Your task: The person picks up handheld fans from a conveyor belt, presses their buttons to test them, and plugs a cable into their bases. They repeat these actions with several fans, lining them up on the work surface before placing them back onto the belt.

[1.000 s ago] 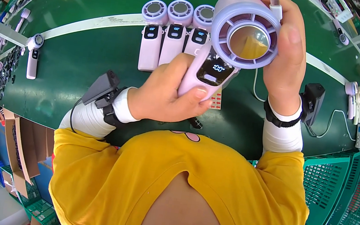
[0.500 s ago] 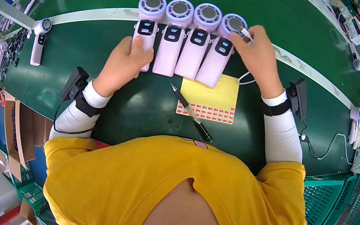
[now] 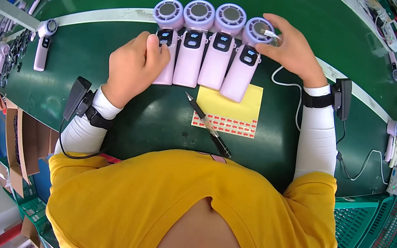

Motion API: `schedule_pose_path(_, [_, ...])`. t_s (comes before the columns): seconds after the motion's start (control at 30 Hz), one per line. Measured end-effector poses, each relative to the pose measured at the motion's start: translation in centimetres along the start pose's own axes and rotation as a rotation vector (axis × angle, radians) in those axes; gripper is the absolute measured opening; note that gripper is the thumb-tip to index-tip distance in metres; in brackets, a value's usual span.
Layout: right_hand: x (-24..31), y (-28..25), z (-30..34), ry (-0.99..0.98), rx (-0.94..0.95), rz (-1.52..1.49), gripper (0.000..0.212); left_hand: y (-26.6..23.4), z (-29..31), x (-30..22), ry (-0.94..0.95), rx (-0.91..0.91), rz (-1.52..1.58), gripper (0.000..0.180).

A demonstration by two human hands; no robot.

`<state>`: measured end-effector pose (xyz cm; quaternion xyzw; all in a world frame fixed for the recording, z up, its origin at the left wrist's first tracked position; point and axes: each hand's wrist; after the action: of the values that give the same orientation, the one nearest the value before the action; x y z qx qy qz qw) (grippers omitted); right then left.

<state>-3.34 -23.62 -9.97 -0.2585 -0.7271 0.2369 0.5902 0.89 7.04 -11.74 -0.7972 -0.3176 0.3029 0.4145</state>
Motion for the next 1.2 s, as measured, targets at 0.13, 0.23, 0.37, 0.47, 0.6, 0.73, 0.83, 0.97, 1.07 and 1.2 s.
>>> schedule_pose_path(0.13, [2.0,0.1,1.2,-0.09,-0.06,0.124,0.069,-0.9,-1.0,-2.5,0.164,-0.051,0.256,0.014])
schedule_pose_path(0.23, [4.5,-0.5,2.5,-0.167,-0.097,0.184,0.069,-0.3,-1.3,-5.4,0.297,-0.002,0.434,0.015])
schedule_pose_path(0.37, [8.8,-2.0,4.9,-0.441,-0.278,0.351,0.069,0.4,-1.2,-8.6,0.299,0.257,0.846,0.027])
schedule_pose_path(0.47, [10.7,-3.1,6.1,-0.525,-0.384,0.324,0.068,-0.6,-0.7,-10.3,0.214,0.571,1.125,0.033])
schedule_pose_path(0.6, [11.7,-3.8,6.7,-0.397,-0.328,0.006,0.058,-1.6,0.5,-11.0,-0.014,0.698,1.529,0.036])
schedule_pose_path(0.73, [10.0,-3.1,5.5,-0.443,-0.22,-0.566,0.051,-1.4,0.9,-10.4,0.236,0.538,1.264,0.037])
schedule_pose_path(0.83, [10.5,-2.7,5.6,-0.423,-0.228,-0.514,0.054,-2.3,0.6,-10.2,0.23,0.554,1.192,0.037])
schedule_pose_path(0.97, [10.7,-1.7,5.8,-0.448,-0.375,-0.55,0.054,-2.3,0.3,-9.4,0.287,0.439,1.031,0.037])
schedule_pose_path(1.07, [10.8,-0.9,6.1,-0.383,-0.41,-0.536,0.064,-1.0,0.7,-8.8,0.374,0.303,0.992,0.039])
schedule_pose_path(1.2, [10.9,0.6,6.3,-0.244,-0.356,-0.754,0.057,-0.8,-0.5,-7.4,0.659,0.16,0.756,0.042])
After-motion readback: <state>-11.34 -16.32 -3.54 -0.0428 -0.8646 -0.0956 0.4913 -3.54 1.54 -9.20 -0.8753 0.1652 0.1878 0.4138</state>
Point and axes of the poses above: each hand's wrist, its own z-axis away from the middle knuckle, its own y-axis out of the palm, x = y × z, and after that the axes turned 9 degrees about -z, right-handed
